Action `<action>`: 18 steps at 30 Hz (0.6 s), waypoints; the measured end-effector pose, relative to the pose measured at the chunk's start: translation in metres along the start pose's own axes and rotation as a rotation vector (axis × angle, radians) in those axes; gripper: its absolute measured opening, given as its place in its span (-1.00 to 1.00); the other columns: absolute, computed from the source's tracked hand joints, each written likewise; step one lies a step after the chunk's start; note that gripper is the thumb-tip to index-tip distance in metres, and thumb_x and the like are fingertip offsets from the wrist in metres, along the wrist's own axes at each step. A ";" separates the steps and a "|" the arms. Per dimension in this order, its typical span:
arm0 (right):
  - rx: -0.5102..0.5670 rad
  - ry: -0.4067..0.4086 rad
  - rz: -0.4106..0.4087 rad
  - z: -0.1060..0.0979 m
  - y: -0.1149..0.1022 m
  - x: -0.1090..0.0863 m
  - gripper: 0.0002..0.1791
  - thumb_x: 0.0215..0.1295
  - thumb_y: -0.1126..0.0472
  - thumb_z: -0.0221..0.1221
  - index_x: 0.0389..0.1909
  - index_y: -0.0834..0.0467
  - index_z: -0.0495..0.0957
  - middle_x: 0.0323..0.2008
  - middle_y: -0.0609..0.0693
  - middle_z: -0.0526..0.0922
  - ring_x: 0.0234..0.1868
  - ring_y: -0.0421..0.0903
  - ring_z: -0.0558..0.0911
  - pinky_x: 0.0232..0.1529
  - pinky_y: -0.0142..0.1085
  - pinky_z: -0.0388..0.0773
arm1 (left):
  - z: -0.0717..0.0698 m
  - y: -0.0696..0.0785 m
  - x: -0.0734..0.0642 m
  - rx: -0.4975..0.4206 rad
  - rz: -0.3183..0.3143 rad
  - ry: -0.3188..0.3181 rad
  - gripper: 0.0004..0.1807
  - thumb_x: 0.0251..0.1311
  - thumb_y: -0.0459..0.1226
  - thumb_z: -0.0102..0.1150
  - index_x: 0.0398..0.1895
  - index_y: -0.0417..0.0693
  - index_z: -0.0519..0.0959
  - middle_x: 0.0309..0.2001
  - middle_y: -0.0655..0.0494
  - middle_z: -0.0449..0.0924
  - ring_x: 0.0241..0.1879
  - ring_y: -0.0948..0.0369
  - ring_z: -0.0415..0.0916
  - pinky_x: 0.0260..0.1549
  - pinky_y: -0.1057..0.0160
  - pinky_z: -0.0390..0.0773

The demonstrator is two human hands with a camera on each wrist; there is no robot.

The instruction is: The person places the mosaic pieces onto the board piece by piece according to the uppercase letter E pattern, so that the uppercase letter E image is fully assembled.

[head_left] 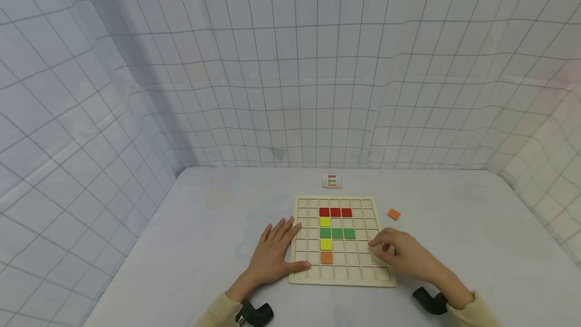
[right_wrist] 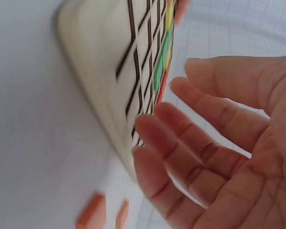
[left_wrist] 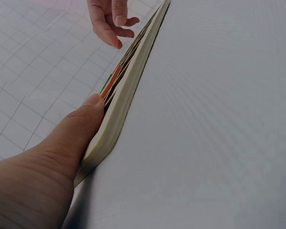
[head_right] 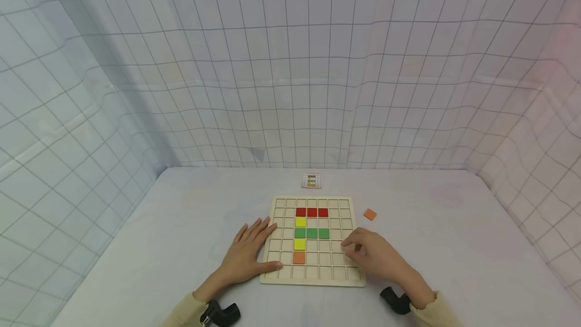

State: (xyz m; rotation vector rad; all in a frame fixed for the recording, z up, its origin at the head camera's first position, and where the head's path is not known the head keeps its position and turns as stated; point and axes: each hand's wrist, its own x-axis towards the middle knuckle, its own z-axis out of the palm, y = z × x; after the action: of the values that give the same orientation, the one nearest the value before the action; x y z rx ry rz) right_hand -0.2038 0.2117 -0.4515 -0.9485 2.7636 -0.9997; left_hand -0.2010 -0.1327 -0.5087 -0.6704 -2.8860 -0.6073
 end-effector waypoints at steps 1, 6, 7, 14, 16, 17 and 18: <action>-0.036 0.012 0.035 -0.004 0.002 -0.001 -0.82 0.23 0.20 0.27 -0.15 0.08 0.64 -0.23 -0.18 0.54 -0.32 -0.28 0.48 -0.44 -0.39 0.46 | 0.000 0.000 0.000 0.001 -0.001 0.000 0.05 -0.01 0.45 -0.02 0.48 0.09 0.11 0.47 0.08 -0.03 0.45 0.09 -0.19 0.33 -0.06 -0.25; -0.179 0.041 0.173 -0.019 0.012 -0.007 -0.69 0.06 0.15 0.39 -0.15 0.10 0.63 -0.27 -0.14 0.51 -0.38 -0.25 0.46 -0.46 -0.36 0.42 | 0.001 0.000 -0.001 0.002 -0.003 0.002 0.05 -0.01 0.45 -0.03 0.48 0.09 0.11 0.47 0.09 -0.04 0.45 0.09 -0.19 0.34 -0.05 -0.26; -0.195 0.032 0.195 -0.023 0.014 -0.008 -0.67 0.03 0.12 0.41 -0.16 0.10 0.62 -0.28 -0.12 0.50 -0.38 -0.24 0.45 -0.45 -0.34 0.42 | 0.000 0.000 -0.001 0.002 -0.002 0.004 0.05 -0.01 0.45 -0.03 0.48 0.09 0.11 0.47 0.09 -0.03 0.45 0.09 -0.19 0.34 -0.05 -0.26; -0.206 -0.100 0.351 -0.038 0.030 -0.019 -0.53 -0.05 -0.02 0.44 -0.27 0.13 0.44 -0.40 -0.05 0.41 -0.45 -0.14 0.38 -0.46 -0.25 0.35 | 0.000 0.001 -0.001 0.009 -0.002 0.005 0.05 -0.01 0.46 -0.04 0.48 0.09 0.12 0.47 0.09 -0.03 0.45 0.10 -0.20 0.34 -0.04 -0.26; -0.176 -0.125 0.379 -0.039 0.033 -0.022 -0.51 -0.04 -0.02 0.43 -0.26 0.15 0.42 -0.46 -0.05 0.40 -0.47 -0.12 0.37 -0.48 -0.25 0.33 | 0.000 0.001 -0.001 0.009 -0.004 0.003 0.05 -0.01 0.46 -0.04 0.48 0.10 0.12 0.47 0.09 -0.03 0.45 0.10 -0.20 0.34 -0.04 -0.27; -0.165 -0.131 0.394 -0.039 0.035 -0.022 -0.53 -0.03 -0.02 0.43 -0.27 0.15 0.42 -0.49 -0.06 0.39 -0.49 -0.13 0.37 -0.48 -0.25 0.32 | 0.000 0.001 -0.001 0.010 -0.005 0.003 0.05 -0.01 0.46 -0.04 0.48 0.10 0.12 0.47 0.10 -0.04 0.45 0.10 -0.20 0.34 -0.03 -0.27; -0.157 -0.135 0.398 -0.038 0.036 -0.023 -0.54 -0.02 -0.01 0.42 -0.27 0.14 0.42 -0.51 -0.06 0.39 -0.50 -0.13 0.37 -0.50 -0.26 0.31 | 0.000 0.001 -0.001 0.011 -0.006 0.002 0.05 -0.01 0.46 -0.04 0.48 0.10 0.12 0.48 0.10 -0.04 0.45 0.10 -0.20 0.34 -0.03 -0.27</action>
State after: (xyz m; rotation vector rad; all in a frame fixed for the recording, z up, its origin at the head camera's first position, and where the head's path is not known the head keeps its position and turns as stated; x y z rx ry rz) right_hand -0.2138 0.2678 -0.4459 -0.4274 2.7841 -0.6412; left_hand -0.2000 -0.1323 -0.5089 -0.6601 -2.8883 -0.5923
